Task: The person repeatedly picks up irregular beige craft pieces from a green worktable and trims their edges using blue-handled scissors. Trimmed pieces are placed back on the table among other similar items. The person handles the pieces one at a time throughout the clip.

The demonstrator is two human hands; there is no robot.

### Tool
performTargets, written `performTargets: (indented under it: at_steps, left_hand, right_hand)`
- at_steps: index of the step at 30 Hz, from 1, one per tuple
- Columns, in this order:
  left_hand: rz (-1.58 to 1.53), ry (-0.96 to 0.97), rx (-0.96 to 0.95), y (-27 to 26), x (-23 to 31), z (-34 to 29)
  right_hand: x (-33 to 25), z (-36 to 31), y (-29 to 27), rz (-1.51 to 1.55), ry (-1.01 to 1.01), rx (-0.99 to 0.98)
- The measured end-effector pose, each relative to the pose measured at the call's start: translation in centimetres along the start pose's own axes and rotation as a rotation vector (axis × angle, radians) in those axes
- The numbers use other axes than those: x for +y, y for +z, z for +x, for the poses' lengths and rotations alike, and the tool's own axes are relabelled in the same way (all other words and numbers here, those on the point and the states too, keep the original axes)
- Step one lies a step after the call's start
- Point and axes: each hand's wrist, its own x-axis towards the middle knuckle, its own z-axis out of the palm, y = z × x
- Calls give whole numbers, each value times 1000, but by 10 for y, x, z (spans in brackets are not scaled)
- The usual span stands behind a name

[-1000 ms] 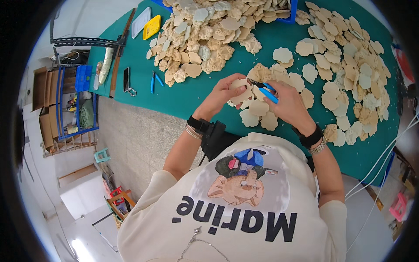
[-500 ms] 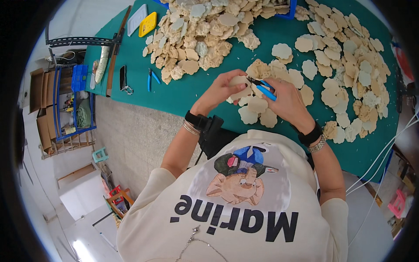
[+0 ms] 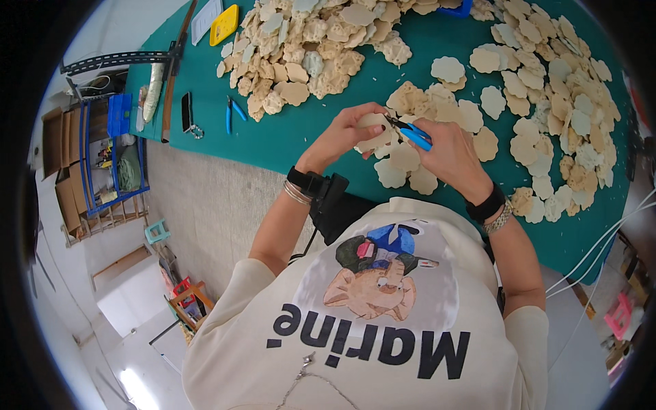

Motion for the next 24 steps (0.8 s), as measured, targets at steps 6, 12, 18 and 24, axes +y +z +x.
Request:
performTargets:
  at_steps: [6,12,18,24]
  left_hand:
    - [-70,-35,-16,-7,-12,9]
    - [502,293,28,-7,-21,32]
    - [966,117,508,-39,-13,75]
    - [1659,158,796,-59,-35,101]
  right_hand:
    - [12,5,7,154,108,0]
    - [35,8,6,198,151,132]
    - [43,0,5,222,180,173]
    - [38,-7,6,177,171,211]
